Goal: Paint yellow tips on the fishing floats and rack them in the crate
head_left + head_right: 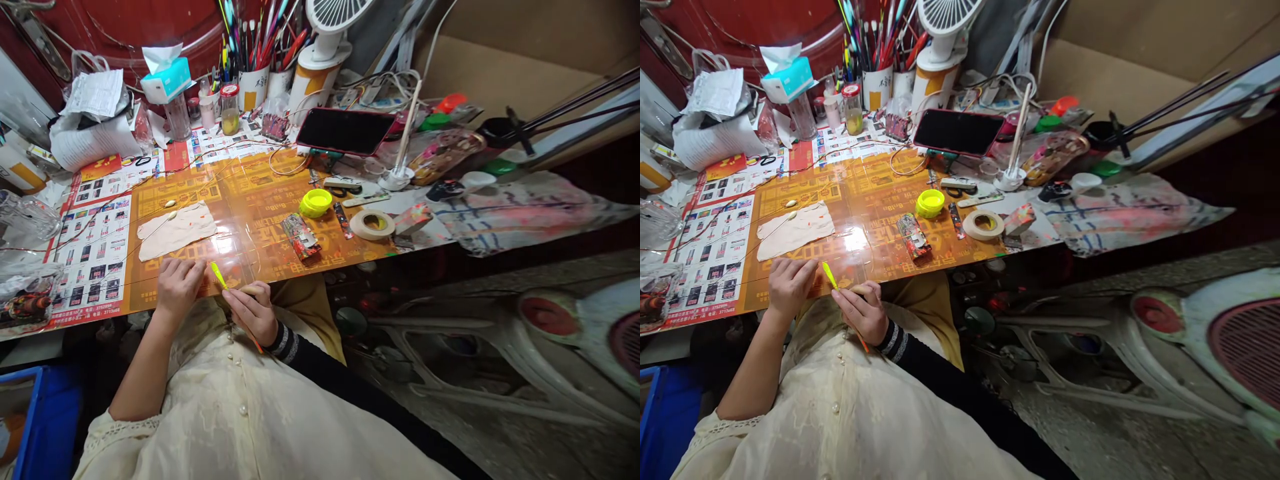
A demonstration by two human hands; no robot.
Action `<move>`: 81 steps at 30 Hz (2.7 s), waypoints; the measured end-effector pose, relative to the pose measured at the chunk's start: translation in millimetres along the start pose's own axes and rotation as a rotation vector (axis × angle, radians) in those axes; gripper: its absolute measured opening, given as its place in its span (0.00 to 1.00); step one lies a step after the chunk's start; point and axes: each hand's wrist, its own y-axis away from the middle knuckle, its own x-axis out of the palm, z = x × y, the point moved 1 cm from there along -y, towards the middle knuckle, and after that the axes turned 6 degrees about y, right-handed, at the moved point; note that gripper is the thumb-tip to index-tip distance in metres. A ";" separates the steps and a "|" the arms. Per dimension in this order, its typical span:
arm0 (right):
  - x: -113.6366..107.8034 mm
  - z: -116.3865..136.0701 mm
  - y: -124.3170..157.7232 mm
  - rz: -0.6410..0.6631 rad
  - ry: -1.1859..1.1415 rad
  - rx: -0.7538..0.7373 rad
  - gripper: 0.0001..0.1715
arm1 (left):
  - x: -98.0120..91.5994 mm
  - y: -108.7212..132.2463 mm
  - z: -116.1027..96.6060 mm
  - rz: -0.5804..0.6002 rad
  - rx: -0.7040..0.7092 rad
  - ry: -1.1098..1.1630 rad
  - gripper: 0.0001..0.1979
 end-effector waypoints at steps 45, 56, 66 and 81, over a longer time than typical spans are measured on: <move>3.9 17.2 -13.2 -0.020 -0.011 -0.074 0.29 | -12.5 13.8 2.4 -0.079 -0.068 -0.025 0.07; 3.6 17.7 -15.2 -0.002 -0.001 -0.066 0.35 | -13.4 13.7 1.5 -0.104 -0.060 -0.021 0.07; 1.8 16.0 -14.2 -0.027 -0.041 -0.070 0.37 | -12.1 17.5 3.9 -0.078 -0.105 0.004 0.08; 10.1 23.5 -14.8 0.014 -0.040 -0.120 0.35 | -16.0 26.9 5.4 -0.080 -0.153 -0.001 0.10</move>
